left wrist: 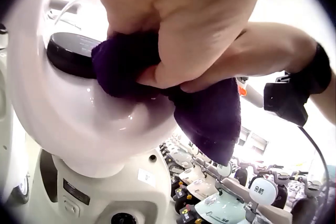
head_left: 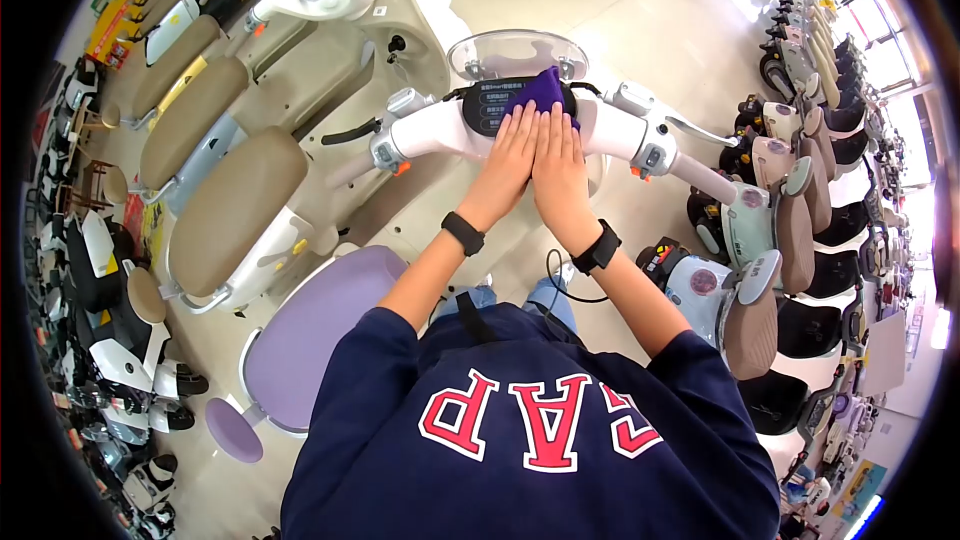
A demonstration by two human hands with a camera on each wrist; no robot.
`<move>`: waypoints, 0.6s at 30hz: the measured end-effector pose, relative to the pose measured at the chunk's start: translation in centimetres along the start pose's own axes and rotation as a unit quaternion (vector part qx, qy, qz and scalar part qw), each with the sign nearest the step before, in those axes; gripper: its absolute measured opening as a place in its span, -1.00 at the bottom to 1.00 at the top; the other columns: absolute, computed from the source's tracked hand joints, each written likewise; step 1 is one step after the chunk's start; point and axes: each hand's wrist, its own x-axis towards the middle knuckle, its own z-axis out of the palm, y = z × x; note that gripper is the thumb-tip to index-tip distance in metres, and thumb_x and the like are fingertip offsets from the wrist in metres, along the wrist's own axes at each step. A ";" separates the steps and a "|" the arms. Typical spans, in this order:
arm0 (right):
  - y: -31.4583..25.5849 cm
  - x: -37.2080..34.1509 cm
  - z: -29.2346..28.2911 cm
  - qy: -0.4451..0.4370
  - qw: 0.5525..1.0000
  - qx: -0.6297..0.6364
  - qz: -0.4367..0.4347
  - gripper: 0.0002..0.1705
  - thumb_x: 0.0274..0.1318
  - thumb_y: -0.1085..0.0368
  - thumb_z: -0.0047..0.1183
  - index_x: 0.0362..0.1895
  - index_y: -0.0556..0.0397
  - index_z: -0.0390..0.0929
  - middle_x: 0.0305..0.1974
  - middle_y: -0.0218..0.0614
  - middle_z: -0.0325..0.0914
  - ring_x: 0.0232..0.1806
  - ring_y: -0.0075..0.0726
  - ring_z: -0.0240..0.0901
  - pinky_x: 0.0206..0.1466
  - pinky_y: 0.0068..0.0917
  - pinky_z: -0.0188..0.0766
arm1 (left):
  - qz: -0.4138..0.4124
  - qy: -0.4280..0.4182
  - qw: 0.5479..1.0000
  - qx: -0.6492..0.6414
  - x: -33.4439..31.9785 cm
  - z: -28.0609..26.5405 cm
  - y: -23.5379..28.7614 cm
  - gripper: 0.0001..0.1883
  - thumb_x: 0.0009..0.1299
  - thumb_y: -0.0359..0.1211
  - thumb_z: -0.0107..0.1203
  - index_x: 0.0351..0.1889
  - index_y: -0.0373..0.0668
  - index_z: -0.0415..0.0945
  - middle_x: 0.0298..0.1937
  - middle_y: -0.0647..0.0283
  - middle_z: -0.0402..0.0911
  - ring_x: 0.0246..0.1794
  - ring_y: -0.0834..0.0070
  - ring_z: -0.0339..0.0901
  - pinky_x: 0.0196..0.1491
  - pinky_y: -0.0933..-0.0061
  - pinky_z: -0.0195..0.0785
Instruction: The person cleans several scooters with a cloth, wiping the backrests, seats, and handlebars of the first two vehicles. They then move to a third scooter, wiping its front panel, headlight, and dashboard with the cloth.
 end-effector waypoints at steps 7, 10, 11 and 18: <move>-1.6 -1.7 1.4 0.029 0.989 0.122 -0.079 -0.16 0.19 0.36 -0.04 0.56 0.27 0.09 0.63 0.08 -0.08 0.65 0.15 -0.09 0.65 -0.14 -0.05 | -0.059 0.041 0.997 0.033 -4.4 1.3 -1.2 -0.27 0.38 -0.57 -0.08 0.56 -0.48 0.03 0.63 -0.21 0.01 0.65 -0.07 -0.02 0.66 0.02 -0.16; -2.4 -1.5 3.0 0.047 0.938 0.309 -0.153 -0.16 0.14 0.54 -0.09 0.57 0.23 0.10 0.64 -0.03 -0.08 0.66 0.17 -0.16 0.63 -0.09 -0.01 | -0.097 0.049 0.989 0.102 -7.1 1.9 -1.8 -0.31 0.38 -0.56 -0.07 0.52 -0.52 0.09 0.60 -0.20 0.08 0.63 -0.02 0.04 0.66 0.05 -0.10; -2.8 -1.7 3.5 0.043 0.941 0.302 -0.148 -0.16 0.14 0.54 -0.08 0.57 0.22 0.10 0.64 -0.04 -0.08 0.66 0.15 -0.16 0.63 -0.11 0.01 | -0.095 0.044 0.986 0.126 -7.7 2.1 -2.0 -0.32 0.38 -0.56 -0.08 0.50 -0.53 0.11 0.60 -0.20 0.10 0.63 -0.01 0.05 0.66 0.06 -0.10; -0.6 -2.5 4.3 0.031 0.955 0.229 -0.185 -0.15 0.16 0.41 -0.02 0.57 0.19 0.11 0.64 -0.19 -0.04 0.65 -0.07 -0.05 0.63 -0.24 0.05 | -0.108 0.035 0.984 0.135 -7.8 4.3 -1.1 -0.36 0.38 -0.54 -0.09 0.47 -0.55 0.17 0.57 -0.21 0.15 0.61 -0.02 0.09 0.66 0.06 -0.09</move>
